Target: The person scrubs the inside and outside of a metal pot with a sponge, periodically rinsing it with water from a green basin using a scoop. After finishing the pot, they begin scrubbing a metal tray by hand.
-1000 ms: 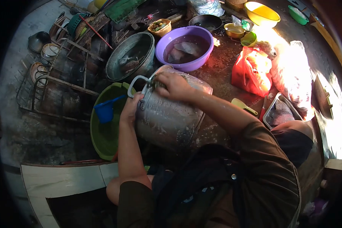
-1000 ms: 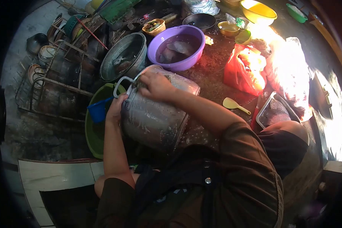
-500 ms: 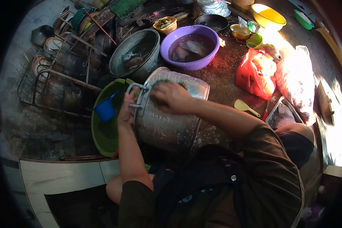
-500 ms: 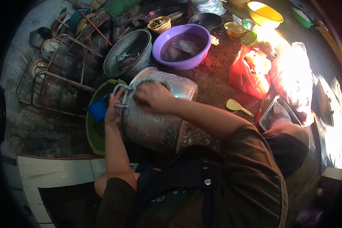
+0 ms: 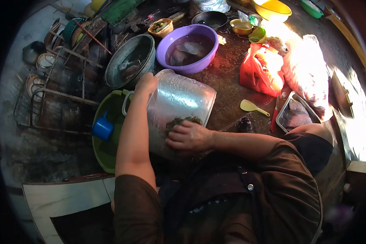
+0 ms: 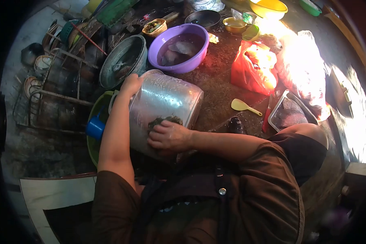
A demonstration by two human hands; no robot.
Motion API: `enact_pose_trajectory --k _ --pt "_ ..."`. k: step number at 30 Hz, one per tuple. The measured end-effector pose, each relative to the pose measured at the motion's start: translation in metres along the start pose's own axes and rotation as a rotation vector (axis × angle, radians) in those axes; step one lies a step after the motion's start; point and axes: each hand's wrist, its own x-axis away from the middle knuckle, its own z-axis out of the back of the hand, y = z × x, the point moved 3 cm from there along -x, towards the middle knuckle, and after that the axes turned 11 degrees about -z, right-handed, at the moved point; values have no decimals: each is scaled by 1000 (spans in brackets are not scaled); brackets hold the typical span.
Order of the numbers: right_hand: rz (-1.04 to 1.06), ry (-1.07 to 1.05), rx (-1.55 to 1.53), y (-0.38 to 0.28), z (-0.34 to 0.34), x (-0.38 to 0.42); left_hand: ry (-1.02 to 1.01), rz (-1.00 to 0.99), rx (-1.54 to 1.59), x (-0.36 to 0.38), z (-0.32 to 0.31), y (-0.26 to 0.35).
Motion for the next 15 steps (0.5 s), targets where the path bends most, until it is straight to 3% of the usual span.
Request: enact_pose_trajectory --k 1,3,8,12,15 --pt "-107 52 25 12 7 2 -1 -11 -10 7 1 0" --pt "-347 152 -8 49 18 2 194 -252 131 32 5 1" --pt "-1063 403 -187 186 19 41 372 -265 536 94 -6 -17" --pt "-1099 365 34 169 11 38 450 -342 602 95 -8 -26" --pt "-644 379 52 101 20 -5 345 -334 391 78 19 -2"
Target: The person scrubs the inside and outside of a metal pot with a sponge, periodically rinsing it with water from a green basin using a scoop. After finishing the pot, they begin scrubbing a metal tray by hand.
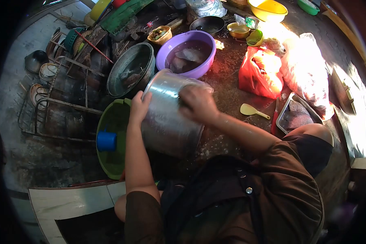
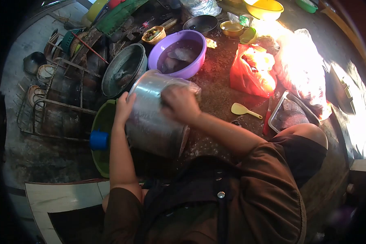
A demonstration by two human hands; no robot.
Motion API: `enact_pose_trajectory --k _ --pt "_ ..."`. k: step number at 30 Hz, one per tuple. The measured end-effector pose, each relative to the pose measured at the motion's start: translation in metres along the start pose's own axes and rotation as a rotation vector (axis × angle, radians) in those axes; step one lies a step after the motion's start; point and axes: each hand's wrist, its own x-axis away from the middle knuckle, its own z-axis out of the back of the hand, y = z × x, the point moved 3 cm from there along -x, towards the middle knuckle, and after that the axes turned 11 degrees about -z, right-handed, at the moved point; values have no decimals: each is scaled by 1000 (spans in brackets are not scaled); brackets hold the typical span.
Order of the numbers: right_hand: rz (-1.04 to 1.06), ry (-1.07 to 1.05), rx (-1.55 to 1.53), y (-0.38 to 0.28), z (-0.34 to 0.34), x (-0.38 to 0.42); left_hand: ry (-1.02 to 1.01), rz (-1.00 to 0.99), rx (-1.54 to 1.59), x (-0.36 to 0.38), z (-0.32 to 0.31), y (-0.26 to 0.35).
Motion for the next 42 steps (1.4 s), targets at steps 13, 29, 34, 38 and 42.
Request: enact_pose_trajectory --k 13,29,34,38,42 --pt "-610 -471 -216 124 -89 -43 114 -5 -50 64 12 18" --pt "364 -260 -183 -63 -48 -32 141 58 88 80 20 3" --pt "-412 -689 -850 63 -121 -83 164 152 77 112 25 13" --pt "-410 -771 -424 174 -206 -62 217 135 -45 107 25 10" --pt "-1192 -797 -1114 186 -165 15 231 192 -88 92 31 -32"
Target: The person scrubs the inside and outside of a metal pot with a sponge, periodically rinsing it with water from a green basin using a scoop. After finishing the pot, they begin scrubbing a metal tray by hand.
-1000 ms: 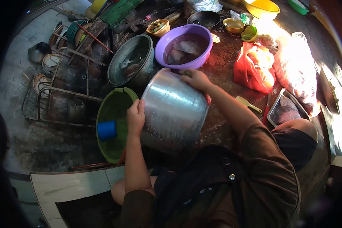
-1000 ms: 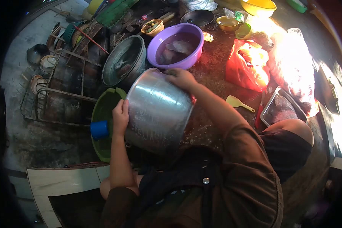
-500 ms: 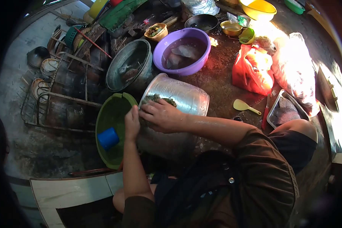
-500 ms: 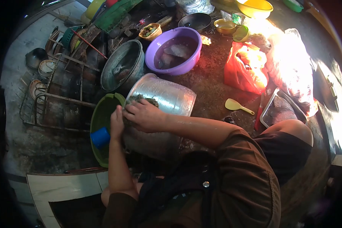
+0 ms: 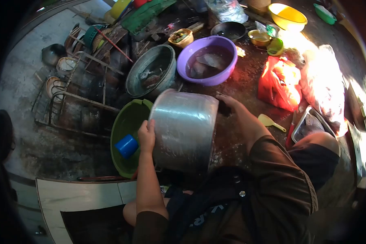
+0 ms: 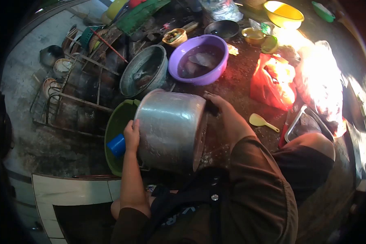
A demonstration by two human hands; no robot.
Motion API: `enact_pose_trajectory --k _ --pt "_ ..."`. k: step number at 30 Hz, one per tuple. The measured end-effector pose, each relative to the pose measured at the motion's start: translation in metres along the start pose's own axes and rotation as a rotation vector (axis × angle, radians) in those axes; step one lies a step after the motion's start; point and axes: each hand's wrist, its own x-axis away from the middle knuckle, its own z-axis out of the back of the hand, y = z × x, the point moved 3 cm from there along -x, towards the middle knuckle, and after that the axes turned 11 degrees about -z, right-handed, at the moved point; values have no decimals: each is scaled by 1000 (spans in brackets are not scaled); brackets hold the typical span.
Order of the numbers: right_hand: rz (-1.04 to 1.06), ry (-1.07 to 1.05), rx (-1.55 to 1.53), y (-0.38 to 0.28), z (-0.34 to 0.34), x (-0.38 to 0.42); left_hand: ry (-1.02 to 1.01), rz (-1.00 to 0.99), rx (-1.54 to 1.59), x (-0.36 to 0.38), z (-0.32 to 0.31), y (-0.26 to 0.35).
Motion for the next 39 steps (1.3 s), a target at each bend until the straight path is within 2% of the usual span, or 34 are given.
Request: enact_pose_trajectory --k 1,3,5,6,8,10,14,15,17,19,20,21,22,23,26,29,31,33,35,37,39 --pt "-160 -30 -311 30 4 17 -16 39 -1 -7 -3 -14" --pt "-290 -17 -362 85 -38 27 -29 115 -33 -23 -15 -43" --pt "50 614 -269 177 -50 -54 -20 245 19 -35 -23 -58" --pt "34 619 -282 174 -64 -36 -49 330 78 -37 -21 -56" --pt "-5 794 -221 131 -94 49 -92 377 73 -35 -12 -54" --pt "135 559 -246 69 -116 107 -89 406 109 -32 -11 -63" --pt "678 447 -164 -12 -124 94 -96 398 183 -13 -1 -71" --pt "666 437 -169 -18 -115 80 -97 409 171 -8 2 -65" --pt "655 286 -245 -18 -104 46 -141 413 150 0 5 -46" --pt "457 397 -202 41 -79 0 -119 459 208 7 2 -47" --pt "440 482 -128 95 -66 -46 -101 490 281 4 3 -49" --pt "32 410 -95 145 -61 -47 -93 487 278 -1 4 -51" --pt "-1 484 -158 168 -70 -14 -87 531 271 -6 3 -55" --pt "-156 609 -58 183 -77 14 -82 576 269 -10 -1 -58" --pt "-418 807 -101 206 -102 63 -93 554 300 -33 -14 -83" --pt "-332 742 -94 170 -100 82 -69 416 199 -54 -31 -63" --pt "-193 715 -194 159 -83 60 -138 392 368 -60 -39 -7" --pt "-10 458 -867 85 -101 130 -264 265 446 -68 -62 -9" --pt "114 421 -812 52 -78 142 -230 184 408 -74 -77 -6" --pt "534 479 -611 16 -48 148 -197 114 356 -77 -74 19" --pt "621 704 -529 -27 -35 182 -326 -96 339 -74 -48 77"
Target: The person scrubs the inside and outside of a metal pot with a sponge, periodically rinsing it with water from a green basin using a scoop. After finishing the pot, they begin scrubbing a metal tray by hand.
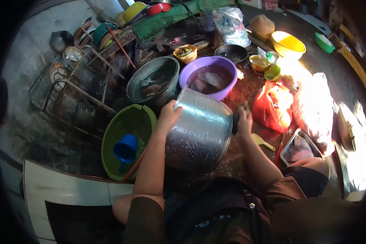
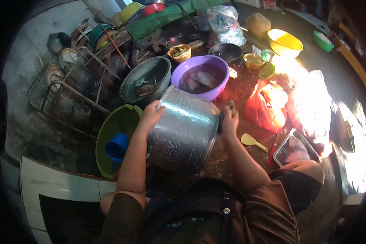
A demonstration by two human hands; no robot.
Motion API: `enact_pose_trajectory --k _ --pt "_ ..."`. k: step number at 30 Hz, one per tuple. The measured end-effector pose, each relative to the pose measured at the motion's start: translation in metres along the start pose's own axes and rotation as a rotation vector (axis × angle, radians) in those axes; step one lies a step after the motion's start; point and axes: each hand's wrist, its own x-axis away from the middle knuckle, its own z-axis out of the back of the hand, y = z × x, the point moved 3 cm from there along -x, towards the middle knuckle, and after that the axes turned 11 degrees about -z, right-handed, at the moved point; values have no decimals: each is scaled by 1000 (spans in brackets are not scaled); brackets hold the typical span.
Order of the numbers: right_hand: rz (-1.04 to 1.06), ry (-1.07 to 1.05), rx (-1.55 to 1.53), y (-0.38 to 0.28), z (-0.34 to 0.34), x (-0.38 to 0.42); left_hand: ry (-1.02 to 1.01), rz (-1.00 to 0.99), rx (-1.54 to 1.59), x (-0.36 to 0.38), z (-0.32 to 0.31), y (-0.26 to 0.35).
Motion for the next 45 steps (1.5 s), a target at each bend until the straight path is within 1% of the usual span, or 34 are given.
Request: enact_pose_trajectory --k 2,3,4,6,7,8,10,12,13,15,16,18,19,20,21,22,24,26,28,30,31,32,34,35,36,37,38,39,40,41,42,43,44,45 --pt "259 -93 -17 -44 -10 -2 -24 -23 -39 -2 -7 22" --pt "401 -108 42 -59 -13 -7 -14 -37 -124 -4 -13 24" --pt "412 -120 42 -75 -23 3 -68 -68 -194 -7 -19 32" --pt "594 -226 271 -105 -43 27 -132 -74 -260 -12 -25 51" --pt "679 -230 331 -112 -54 34 -126 -81 -256 -14 -23 63" --pt "611 -292 314 -115 -59 42 -147 -61 -308 -14 -21 74" --pt "751 -292 453 -118 -72 43 -156 -39 -358 -16 -21 84" --pt "769 -309 485 -121 -80 42 -165 -132 -381 -18 -18 91" --pt "821 -312 511 -123 -85 40 -155 -126 -385 -19 -16 92" --pt "882 -333 526 -130 -93 39 -187 -256 -383 -26 -12 99" --pt "860 -328 544 -135 -96 40 -177 -247 -387 -29 -7 102" --pt "874 -331 624 -142 -100 37 -305 -296 -313 -36 1 109" --pt "854 -345 666 -143 -101 34 -328 -364 -257 -41 3 104" --pt "829 -348 789 -146 -100 32 -312 -350 -266 -47 5 98" --pt "775 -377 907 -151 -98 37 -370 -445 -317 -50 7 99" --pt "727 -421 1017 -156 -99 46 -422 -526 -380 -51 14 100" --pt "585 -557 1150 -160 -103 60 -401 -467 -539 -42 25 108" --pt "403 -737 1066 -131 -94 41 -405 -531 -658 -30 31 112" --pt "378 -896 1109 -115 -95 68 -430 -478 -750 -21 30 105" --pt "233 -925 1183 -68 -86 56 -380 -568 -800 -18 24 81" --pt "250 -864 1255 -60 -89 71 -340 -629 -785 -12 26 81" --pt "265 -797 1327 -50 -93 92 -337 -625 -792 -5 26 77" --pt "207 -755 1151 -20 -97 115 -263 -617 -786 6 28 68" --pt "204 -758 1148 -3 -98 124 -278 -537 -767 10 27 65" --pt "254 -701 1040 11 -99 130 -285 -533 -768 14 23 58" --pt "299 -641 933 22 -101 136 -223 -452 -609 16 21 48" --pt "288 -640 932 34 -106 141 -162 -369 -449 18 19 37" --pt "269 -580 890 42 -109 144 -143 -321 -392 21 19 35" --pt "249 -516 852 48 -110 143 -157 -315 -382 25 15 32" --pt "199 -493 881 53 -114 140 -31 -214 -409 31 12 26" --pt "219 -480 789 58 -117 138 87 -110 -431 37 6 19" --pt "237 -456 705 65 -118 134 5 -34 -315 32 -2 -3" --pt "240 -488 656 75 -119 126 50 -13 -81 32 -9 -12" --pt "217 -493 608 72 -123 129 68 59 -1 30 -13 -13"
